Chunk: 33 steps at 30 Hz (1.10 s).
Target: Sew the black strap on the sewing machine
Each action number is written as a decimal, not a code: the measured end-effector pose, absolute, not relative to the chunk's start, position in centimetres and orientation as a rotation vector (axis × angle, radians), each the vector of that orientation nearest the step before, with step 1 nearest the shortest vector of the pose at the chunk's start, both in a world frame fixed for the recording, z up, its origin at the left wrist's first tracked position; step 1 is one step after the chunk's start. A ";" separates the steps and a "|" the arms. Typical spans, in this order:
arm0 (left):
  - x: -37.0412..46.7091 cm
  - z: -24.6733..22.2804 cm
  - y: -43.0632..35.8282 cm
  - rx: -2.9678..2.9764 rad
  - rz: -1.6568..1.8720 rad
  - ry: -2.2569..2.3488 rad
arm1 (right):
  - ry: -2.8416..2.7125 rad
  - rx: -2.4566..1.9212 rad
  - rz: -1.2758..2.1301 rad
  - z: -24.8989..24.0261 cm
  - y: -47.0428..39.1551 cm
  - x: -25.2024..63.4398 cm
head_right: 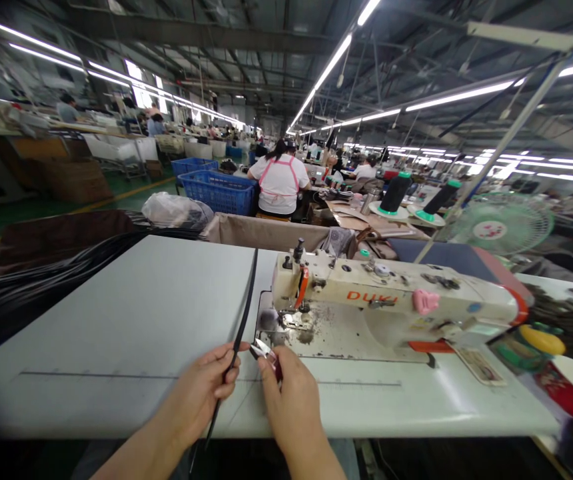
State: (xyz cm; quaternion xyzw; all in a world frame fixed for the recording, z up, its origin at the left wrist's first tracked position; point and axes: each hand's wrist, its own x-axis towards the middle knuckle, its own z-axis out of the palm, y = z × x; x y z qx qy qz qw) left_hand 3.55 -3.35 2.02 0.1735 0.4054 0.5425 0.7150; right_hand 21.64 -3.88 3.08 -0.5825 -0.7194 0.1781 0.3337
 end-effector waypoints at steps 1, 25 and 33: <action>3.6 2.2 -3.4 0.349 1.167 0.864 | -1.880 -1.520 0.492 3.0 -4.0 21.6; 3.9 3.6 -4.3 0.459 0.935 0.707 | -2.010 -1.364 0.212 3.4 -5.2 21.7; 4.1 4.1 -4.5 0.452 0.903 0.725 | -1.972 -1.346 0.301 3.6 -5.5 21.5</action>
